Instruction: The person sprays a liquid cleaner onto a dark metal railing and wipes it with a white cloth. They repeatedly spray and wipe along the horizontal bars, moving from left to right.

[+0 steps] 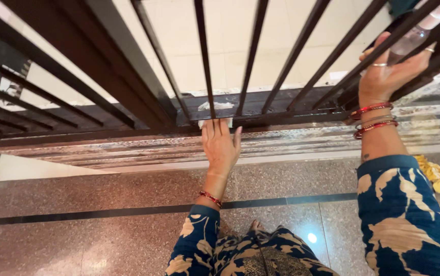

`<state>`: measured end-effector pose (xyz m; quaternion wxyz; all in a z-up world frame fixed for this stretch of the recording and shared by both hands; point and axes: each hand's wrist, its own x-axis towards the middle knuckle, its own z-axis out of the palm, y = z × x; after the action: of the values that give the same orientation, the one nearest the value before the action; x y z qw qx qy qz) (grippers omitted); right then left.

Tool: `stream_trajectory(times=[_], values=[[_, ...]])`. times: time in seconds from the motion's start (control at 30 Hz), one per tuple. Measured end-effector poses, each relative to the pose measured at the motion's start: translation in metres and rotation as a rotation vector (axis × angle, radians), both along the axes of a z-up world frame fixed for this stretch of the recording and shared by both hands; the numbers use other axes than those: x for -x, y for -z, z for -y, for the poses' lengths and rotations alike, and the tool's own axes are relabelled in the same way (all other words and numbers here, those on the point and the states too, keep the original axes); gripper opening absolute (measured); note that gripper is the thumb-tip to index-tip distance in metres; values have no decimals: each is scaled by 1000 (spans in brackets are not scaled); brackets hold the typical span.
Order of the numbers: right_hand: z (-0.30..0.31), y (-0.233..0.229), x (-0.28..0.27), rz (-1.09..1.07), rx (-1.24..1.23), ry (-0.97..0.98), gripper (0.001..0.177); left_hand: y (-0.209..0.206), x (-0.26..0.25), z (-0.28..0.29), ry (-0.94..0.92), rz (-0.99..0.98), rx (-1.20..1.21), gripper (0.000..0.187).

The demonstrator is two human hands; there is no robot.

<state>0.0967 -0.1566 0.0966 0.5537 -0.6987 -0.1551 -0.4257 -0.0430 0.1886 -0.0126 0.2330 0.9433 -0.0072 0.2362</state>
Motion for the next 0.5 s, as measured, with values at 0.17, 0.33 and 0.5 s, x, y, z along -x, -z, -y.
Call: stream_trajectory(times=[0.17, 0.33, 0.5], values=[[-16, -18, 7, 38, -19, -25, 40, -7, -18, 52, 182, 84, -61, 66], [-19, -20, 7, 99, -33, -58, 36, -13, -24, 116, 414, 106, 1, 69], [-16, -17, 5, 66, -31, -18, 32, -18, -41, 182, 536, 17, -19, 75]])
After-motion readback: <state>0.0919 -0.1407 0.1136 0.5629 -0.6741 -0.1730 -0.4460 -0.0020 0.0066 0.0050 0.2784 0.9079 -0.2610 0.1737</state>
